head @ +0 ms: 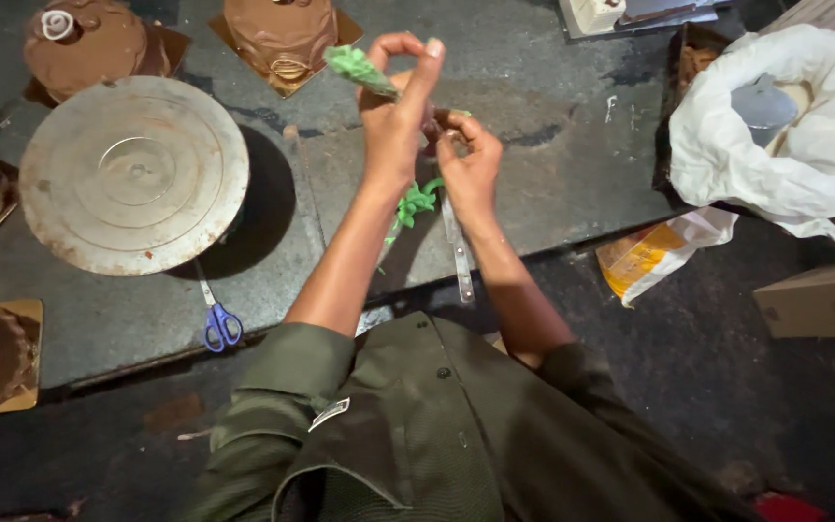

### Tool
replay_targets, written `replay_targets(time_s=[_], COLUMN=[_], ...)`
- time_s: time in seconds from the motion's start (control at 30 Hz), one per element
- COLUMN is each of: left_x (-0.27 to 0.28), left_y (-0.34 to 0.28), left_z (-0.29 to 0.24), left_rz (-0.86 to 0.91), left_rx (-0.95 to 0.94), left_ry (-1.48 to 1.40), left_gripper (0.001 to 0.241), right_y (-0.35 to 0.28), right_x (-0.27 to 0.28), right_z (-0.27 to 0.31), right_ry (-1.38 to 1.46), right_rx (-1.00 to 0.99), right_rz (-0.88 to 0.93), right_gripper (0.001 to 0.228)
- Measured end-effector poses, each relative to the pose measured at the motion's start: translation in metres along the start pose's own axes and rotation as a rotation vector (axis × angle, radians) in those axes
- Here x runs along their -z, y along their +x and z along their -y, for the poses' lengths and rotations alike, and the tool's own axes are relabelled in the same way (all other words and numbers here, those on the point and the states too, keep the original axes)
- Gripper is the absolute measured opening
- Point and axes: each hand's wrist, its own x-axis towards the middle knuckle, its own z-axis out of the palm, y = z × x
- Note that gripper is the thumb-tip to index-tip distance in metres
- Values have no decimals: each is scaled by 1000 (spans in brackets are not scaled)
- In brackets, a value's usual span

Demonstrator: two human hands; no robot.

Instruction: The person retrieves a green icing bag from a shelf, empties the contents onto a metal workbench, and uses a spatula to mix and smooth the icing. They then retrieve a paper towel and a small packet, adding contents from the packet to the icing while continuing to mix.

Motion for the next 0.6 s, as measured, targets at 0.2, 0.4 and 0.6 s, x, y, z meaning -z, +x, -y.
replay_targets(time_s=[0.2, 0.4, 0.6], left_x=[24, 89, 145], left_y=[-8, -75, -183], left_z=[-27, -78, -115], left_rz=[-2, -107, -589], left_rx=[-32, 164, 297], left_ry=[18, 253, 407], left_gripper=[30, 28, 31], right_y=[10, 31, 17], right_x=[20, 42, 27], right_z=[11, 32, 33], right_ry=[29, 67, -33], right_rx=[-175, -72, 16], right_rz=[78, 87, 238], right_gripper=[25, 27, 34])
